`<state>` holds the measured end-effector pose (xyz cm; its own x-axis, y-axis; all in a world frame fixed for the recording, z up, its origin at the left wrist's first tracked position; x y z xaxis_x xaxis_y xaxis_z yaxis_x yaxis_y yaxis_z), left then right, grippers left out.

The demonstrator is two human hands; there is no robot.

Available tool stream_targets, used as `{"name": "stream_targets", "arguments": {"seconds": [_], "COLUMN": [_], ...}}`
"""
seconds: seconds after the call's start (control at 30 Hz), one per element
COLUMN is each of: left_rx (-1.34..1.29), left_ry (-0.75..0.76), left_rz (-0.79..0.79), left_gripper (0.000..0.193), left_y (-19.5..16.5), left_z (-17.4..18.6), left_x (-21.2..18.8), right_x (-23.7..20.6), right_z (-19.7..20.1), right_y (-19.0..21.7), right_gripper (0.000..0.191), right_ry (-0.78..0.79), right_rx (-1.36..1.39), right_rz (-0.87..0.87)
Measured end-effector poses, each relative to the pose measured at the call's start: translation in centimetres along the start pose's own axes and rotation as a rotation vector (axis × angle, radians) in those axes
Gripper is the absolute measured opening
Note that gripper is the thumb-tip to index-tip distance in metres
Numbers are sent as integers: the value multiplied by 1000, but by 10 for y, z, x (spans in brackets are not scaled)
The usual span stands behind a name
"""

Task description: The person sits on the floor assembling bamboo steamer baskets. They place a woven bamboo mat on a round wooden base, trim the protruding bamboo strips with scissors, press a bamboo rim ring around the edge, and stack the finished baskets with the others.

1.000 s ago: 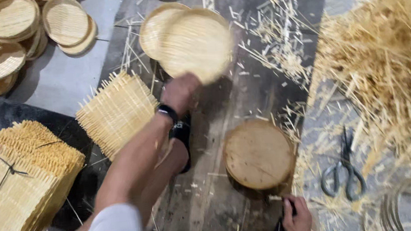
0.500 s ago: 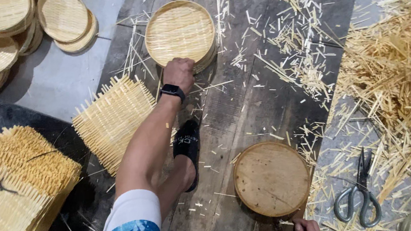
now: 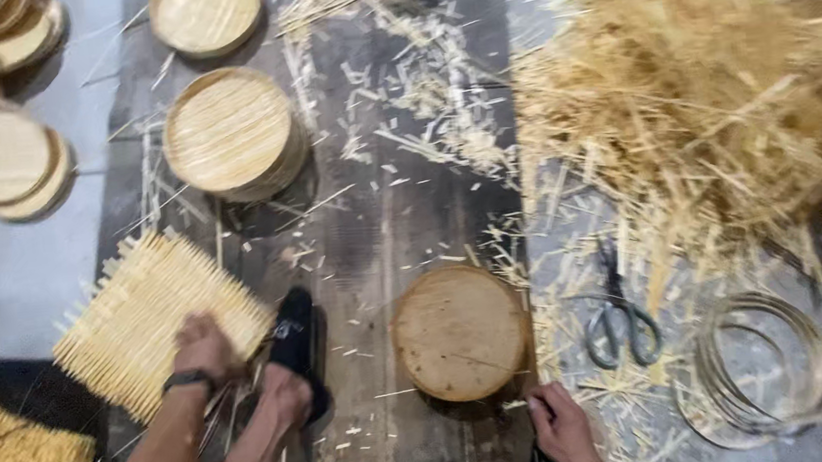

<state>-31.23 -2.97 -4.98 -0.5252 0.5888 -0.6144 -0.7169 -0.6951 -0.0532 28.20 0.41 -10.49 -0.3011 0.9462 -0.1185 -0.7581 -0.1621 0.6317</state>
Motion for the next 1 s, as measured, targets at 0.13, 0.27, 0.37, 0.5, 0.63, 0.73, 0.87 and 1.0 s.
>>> {"name": "stream_targets", "arguments": {"seconds": [0.13, 0.27, 0.37, 0.5, 0.63, 0.73, 0.87, 1.0], "left_rx": [-12, -147, -112, -184, -566, -513, -10, -461], "left_ry": [115, 112, 195, 271, -65, -162, -166, -45], "left_rz": [51, 45, -100, -326, -740, -1154, -1318, -1161], "left_gripper": [77, 51, 48, 46, 44, 42, 47, 56], "left_y": [12, 17, -35, -114, -147, -196, -255, -251], "left_z": [11, 38, 8, 2, 88, 67, -50, -98], "left_x": [-23, -49, -89, -153, -199, -230, -243, -212], "right_x": [0, -1, -5, 5, 40, 68, 102, 116], "right_z": [12, 13, 6, 4, 32, 68, 73, 41], "right_y": [16, 11, -1, -8, 6, 28, 50, 43], "right_gripper": [11, 12, 13, 13, 37, 60, 40, 34], "right_ry": [61, 83, 80, -10, 176, 342, 447, 268], "right_rx": [-16, 8, 41, 257, 529, 1137, 1234, 624], "right_rz": [-76, -81, -52, -22, -368, -272, -429, -393]}}
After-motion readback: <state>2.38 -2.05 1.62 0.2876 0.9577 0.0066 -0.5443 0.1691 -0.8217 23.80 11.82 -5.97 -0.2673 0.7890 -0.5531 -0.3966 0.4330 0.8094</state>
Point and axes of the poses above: each hand's wrist, its own x-axis towards the middle knuckle, its own z-axis out of the back of the hand, y = z × x, the point moved 1 cm from there along x, towards the middle knuckle, and after that the axes turned 15 degrees about -x, right-handed, at the moved point
